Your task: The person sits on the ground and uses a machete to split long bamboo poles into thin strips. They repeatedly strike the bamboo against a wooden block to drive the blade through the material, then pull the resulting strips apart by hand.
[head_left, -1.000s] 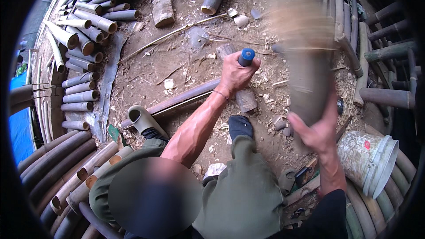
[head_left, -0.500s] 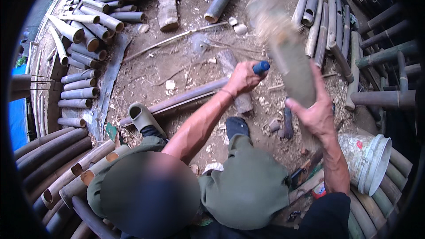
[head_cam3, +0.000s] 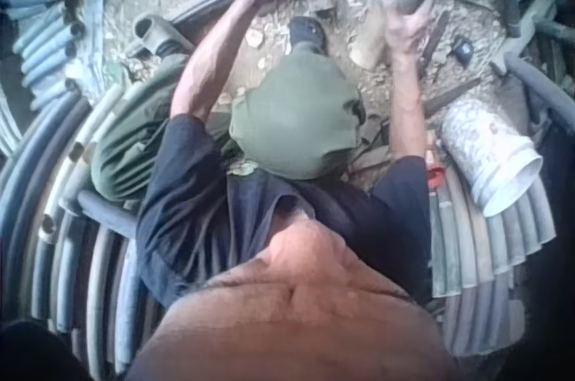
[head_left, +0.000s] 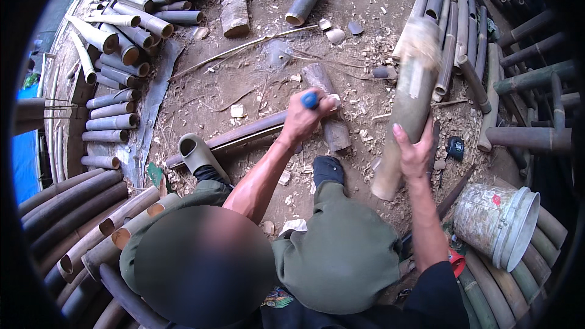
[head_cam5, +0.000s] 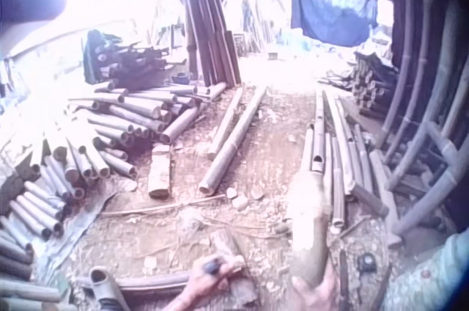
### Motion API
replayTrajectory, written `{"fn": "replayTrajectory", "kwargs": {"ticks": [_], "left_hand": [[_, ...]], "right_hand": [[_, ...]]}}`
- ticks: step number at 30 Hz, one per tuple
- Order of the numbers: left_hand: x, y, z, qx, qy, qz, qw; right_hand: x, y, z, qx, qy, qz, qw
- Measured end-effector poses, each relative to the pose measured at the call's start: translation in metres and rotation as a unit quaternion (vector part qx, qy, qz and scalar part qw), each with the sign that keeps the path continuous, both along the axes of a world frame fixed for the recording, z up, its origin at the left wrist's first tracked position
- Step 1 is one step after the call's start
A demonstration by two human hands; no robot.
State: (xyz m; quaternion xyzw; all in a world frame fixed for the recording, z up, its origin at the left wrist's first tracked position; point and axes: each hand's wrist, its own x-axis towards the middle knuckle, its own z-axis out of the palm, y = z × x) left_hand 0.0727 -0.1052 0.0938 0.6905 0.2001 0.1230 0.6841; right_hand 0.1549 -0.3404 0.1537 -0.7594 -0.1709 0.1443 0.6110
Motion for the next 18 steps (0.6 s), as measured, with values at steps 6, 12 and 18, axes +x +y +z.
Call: {"fn": "replayTrajectory", "kwargs": {"ticks": [6,12,18], "left_hand": [[-0.022,0.001,-0.005,0.152,-0.016,0.111,0.982],[-0.031,0.006,-0.004,0.117,0.024,0.110,0.987],[-0.040,0.005,-0.002,0.091,-0.023,0.196,0.976]], "right_hand": [[-0.073,0.021,-0.083,-0.160,-0.045,0.179,0.970],[-0.050,0.030,-0.079,-0.015,0.083,-0.052,0.995],[-0.062,0.013,-0.076,-0.124,0.037,0.200,0.971]]}}
